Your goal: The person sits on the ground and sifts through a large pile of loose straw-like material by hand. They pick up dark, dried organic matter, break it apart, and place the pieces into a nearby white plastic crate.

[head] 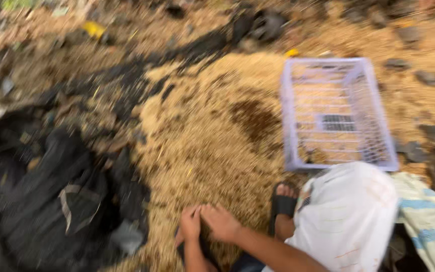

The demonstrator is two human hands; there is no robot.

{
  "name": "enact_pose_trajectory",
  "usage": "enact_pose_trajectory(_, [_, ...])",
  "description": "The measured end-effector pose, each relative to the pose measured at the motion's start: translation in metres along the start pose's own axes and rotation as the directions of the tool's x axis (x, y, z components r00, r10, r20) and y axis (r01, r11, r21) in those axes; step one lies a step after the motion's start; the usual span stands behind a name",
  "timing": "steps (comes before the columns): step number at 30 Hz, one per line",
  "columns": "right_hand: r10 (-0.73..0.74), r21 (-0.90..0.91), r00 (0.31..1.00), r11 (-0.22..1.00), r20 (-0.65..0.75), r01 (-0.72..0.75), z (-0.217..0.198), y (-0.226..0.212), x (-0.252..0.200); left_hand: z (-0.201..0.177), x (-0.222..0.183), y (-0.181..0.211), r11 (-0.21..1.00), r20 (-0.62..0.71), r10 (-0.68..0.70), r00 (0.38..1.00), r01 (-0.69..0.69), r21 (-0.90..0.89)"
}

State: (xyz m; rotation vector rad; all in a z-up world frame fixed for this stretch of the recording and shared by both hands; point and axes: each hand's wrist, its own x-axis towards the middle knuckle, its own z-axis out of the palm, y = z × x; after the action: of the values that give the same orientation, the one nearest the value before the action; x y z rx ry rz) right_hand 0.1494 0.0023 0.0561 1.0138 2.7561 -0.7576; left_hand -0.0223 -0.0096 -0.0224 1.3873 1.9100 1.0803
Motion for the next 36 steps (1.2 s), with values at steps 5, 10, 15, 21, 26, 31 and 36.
enact_pose_trajectory(5, [0.031,-0.403,0.997,0.915,0.069,0.0,0.043,0.003,0.006,0.024,-0.022,-0.005,0.996,-0.265,-0.093,0.96,0.091,-0.023])
enact_pose_trajectory(10, [0.119,-0.567,0.95,0.821,0.288,0.069,-0.006,-0.023,0.016,0.023,-0.032,0.025,0.978,-0.3,-0.166,0.94,0.195,0.071])
enact_pose_trajectory(15, [0.105,-0.285,0.957,0.958,0.27,-0.025,-0.025,-0.024,0.025,0.012,0.0,0.004,0.98,-0.094,-0.199,0.975,0.196,-0.045])
enact_pose_trajectory(21, [0.263,0.6,0.898,0.8,-0.353,0.001,-0.038,0.063,0.016,0.011,0.0,-0.018,0.9,0.29,-0.361,0.886,0.413,-0.14])
enact_pose_trajectory(26, [0.46,-0.019,0.863,0.885,0.208,-0.466,-0.029,0.104,0.0,0.009,-0.002,0.0,0.924,0.435,-0.279,0.856,0.362,-0.121])
enact_pose_trajectory(31, [0.432,-0.414,0.886,0.847,0.169,-0.334,0.065,0.085,-0.008,0.02,-0.012,0.015,0.881,0.298,-0.43,0.852,0.468,-0.067])
enact_pose_trajectory(36, [0.418,-0.35,0.878,0.879,0.234,-0.325,0.084,0.111,-0.012,0.037,-0.03,0.044,0.946,-0.043,-0.296,0.954,0.299,0.127])
